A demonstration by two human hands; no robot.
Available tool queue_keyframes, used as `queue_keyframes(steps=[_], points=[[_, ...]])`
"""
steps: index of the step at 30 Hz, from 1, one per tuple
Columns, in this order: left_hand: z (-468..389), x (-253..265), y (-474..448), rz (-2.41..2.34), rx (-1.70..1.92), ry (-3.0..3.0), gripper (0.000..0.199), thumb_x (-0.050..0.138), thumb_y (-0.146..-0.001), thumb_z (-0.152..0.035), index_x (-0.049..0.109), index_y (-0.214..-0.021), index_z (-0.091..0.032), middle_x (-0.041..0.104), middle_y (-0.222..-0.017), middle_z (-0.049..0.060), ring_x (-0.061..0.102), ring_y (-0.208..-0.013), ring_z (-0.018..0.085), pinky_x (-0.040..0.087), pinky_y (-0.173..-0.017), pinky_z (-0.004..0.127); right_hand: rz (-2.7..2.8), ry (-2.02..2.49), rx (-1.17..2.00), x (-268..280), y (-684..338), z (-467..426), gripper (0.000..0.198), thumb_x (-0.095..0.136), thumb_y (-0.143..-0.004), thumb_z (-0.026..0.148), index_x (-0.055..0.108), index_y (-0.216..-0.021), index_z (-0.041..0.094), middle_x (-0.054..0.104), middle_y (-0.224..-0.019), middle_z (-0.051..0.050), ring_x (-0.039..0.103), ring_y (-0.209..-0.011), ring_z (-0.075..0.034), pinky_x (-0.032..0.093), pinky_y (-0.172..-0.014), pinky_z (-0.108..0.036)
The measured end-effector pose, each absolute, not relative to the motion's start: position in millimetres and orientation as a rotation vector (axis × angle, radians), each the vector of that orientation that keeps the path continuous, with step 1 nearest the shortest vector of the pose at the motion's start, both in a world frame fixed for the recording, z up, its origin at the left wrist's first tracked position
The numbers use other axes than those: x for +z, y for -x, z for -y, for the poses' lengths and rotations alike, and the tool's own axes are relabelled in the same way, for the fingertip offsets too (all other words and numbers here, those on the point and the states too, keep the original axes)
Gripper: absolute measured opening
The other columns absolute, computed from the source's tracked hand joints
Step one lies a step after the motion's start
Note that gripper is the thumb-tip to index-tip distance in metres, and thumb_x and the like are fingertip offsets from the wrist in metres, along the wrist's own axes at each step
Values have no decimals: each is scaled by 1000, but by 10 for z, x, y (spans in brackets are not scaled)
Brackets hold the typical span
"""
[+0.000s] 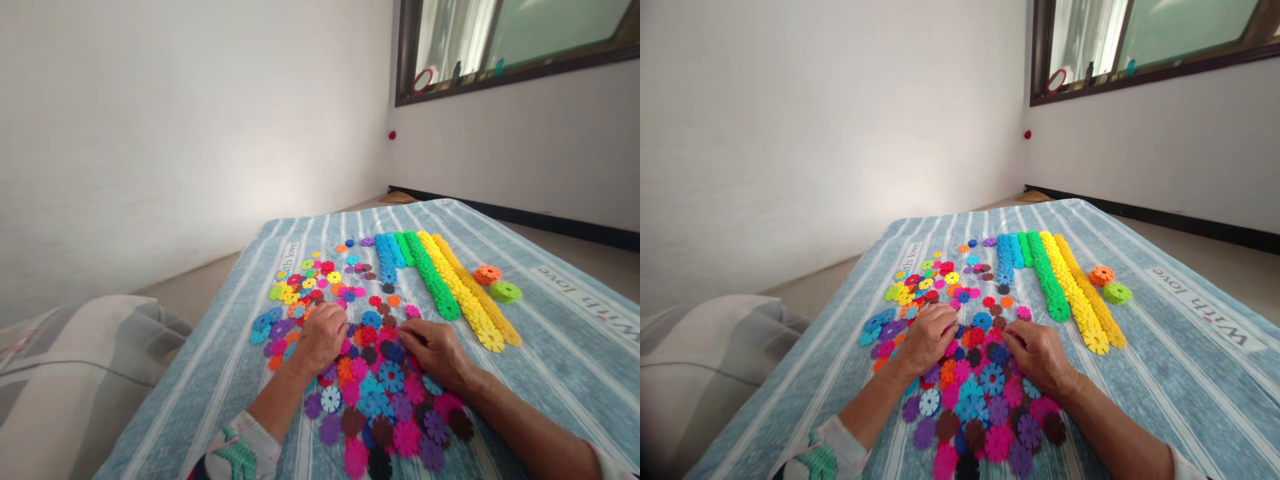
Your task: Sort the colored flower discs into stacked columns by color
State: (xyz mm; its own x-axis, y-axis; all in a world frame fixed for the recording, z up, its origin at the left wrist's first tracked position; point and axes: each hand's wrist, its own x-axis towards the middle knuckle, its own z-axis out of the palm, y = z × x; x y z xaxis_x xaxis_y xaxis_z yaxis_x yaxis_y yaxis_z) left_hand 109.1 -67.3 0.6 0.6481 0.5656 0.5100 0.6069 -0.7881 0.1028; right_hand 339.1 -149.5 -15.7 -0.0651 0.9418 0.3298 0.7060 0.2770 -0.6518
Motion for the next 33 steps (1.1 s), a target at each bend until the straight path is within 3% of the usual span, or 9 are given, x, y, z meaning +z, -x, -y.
queue_keyframes(steps=[4, 9, 15, 24, 33], points=[[640, 11, -1064, 1082, -885, 2708, 16, 49, -85, -15, 62, -77, -16, 66, -82, 9, 61, -85, 20, 52, -79, 41, 1834, 1495, 423, -186, -3401, 1495, 25, 44, -89, 32, 65, -80, 22, 68, -71, -1, 61, -65, -15, 41, -62, -24], [727, 52, -1129, 995, -931, 2791, 8, 57, -81, -18, 64, -85, -15, 68, -92, 10, 60, -95, 22, 50, -87, 42, 1834, 1495, 440, -201, -3408, 1495, 27, 44, -90, 34, 65, -79, 22, 67, -70, -1, 61, -65, -15, 40, -62, -24], [897, 80, -1237, 814, -751, 2985, 25, 62, -80, -34, 66, -98, -17, 67, -109, 10, 57, -108, 24, 44, -99, 45, 1812, 1495, 468, -219, -3398, 1498, 26, 45, -88, 35, 66, -79, 22, 68, -71, -2, 62, -67, -16, 42, -63, -25], [869, -67, -1220, 949, -738, 2895, 10, 56, -83, -22, 64, -83, -17, 69, -89, 7, 61, -92, 20, 49, -89, 38, 1841, 1479, 505, -260, -3412, 1506, 30, 42, -90, 37, 67, -78, 23, 70, -75, -1, 63, -68, -16, 44, -62, -25], [825, 45, -1121, 1323, -729, 2696, 4, 56, -81, -19, 59, -80, -18, 65, -89, 7, 58, -92, 22, 47, -85, 38, 1843, 1471, 476, -295, -3408, 1507, 29, 44, -90, 38, 68, -81, 24, 68, -70, 2, 63, -62, -14, 43, -58, -24]])
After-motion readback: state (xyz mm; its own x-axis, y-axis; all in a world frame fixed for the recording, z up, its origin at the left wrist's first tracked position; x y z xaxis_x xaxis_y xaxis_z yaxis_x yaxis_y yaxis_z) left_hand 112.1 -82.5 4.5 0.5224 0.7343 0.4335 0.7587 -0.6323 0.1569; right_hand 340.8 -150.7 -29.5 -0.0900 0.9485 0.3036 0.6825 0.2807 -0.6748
